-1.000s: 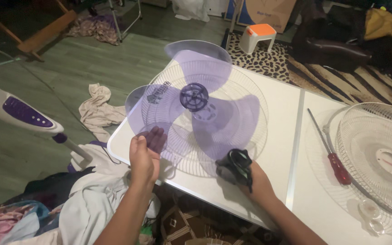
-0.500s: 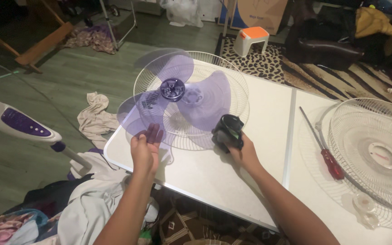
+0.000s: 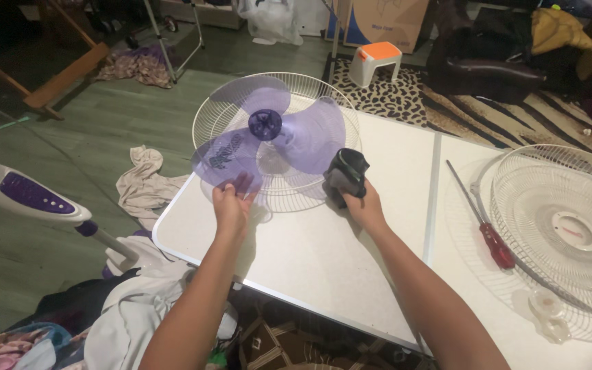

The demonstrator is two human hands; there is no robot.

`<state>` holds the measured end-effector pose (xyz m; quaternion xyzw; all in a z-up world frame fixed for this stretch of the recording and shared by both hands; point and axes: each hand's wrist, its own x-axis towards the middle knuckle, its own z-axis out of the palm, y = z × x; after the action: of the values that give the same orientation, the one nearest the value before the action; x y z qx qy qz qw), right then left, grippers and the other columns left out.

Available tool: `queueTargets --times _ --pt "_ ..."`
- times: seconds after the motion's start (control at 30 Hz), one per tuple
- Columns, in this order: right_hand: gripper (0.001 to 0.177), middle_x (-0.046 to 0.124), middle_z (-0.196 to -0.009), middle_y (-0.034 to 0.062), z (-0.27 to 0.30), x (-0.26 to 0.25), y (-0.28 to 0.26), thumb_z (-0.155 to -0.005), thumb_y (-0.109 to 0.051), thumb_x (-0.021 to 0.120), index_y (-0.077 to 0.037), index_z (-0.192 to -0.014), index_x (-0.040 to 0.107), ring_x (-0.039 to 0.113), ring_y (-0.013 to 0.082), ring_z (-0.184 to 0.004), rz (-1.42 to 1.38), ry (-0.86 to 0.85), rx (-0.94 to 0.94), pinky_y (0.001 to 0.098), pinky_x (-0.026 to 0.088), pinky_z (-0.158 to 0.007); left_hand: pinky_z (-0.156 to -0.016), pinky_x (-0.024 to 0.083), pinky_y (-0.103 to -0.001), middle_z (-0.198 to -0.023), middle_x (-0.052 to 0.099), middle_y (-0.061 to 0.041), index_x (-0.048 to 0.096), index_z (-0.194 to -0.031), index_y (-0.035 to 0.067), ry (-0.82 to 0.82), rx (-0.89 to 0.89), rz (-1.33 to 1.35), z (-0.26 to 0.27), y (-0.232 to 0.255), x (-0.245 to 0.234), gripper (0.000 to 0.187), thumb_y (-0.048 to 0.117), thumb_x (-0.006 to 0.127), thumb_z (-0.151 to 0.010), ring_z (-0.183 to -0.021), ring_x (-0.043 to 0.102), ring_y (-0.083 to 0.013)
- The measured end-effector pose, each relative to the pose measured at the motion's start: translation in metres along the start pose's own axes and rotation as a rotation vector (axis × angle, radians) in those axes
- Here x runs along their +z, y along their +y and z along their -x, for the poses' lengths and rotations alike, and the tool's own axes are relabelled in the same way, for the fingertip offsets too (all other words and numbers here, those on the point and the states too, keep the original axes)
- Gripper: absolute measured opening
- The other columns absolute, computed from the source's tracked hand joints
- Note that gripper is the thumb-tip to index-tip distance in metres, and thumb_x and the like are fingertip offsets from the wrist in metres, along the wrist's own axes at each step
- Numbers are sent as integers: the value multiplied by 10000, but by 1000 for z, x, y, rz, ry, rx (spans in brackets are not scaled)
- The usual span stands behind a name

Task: The person wipes a white metal fan cage with a dark cloth, then wipes a purple fan blade. The person holds the parts steady with one hand while wiping with the other. The parts are placed on a white table.

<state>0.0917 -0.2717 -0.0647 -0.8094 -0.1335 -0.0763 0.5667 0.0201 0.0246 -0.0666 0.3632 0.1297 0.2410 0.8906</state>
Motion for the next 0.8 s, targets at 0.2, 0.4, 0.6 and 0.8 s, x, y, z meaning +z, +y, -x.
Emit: queueTargets --times 0.2,0.4,0.6,0.8 --pt "422 757 -1068 133 -2 -6 -8 -871 -224 740 -41 -1242 658 732 226 -973 19 79 -34 336 554 -848 -1016 549 -552 -1366 542 -246 324 -1210 38 -21 18 -49 -27 -19 9 165 103 271 -1069 -1215 606 -354" --pt "439 732 -1159 110 36 -31 -17 -911 -204 737 -10 -1281 605 718 217 -1035 -210 25 -131 339 563 -901 -1028 564 -510 -1344 557 -269 359 -1194 35 -77 -1 36 -15 -19 14 162 126 282 -1085 -1172 634 -364" --pt "305 690 -1178 77 69 -116 58 -1027 -128 651 -61 -1324 650 666 161 -1025 -111 78 -615 299 541 -927 -940 568 -481 -1278 610 -231 407 -1186 51 -184 -29 -56 33 -10 32 166 148 327 -1077 -1087 662 -331" --pt "277 626 -1270 61 74 -208 111 -1113 -189 590 32 -1269 530 622 146 -1139 -258 579 -773 297 545 -1024 -753 580 -411 -1163 665 -206 445 -1168 57 -314 -98 -280 72 -5 45 212 206 314 -1092 -918 654 -255"
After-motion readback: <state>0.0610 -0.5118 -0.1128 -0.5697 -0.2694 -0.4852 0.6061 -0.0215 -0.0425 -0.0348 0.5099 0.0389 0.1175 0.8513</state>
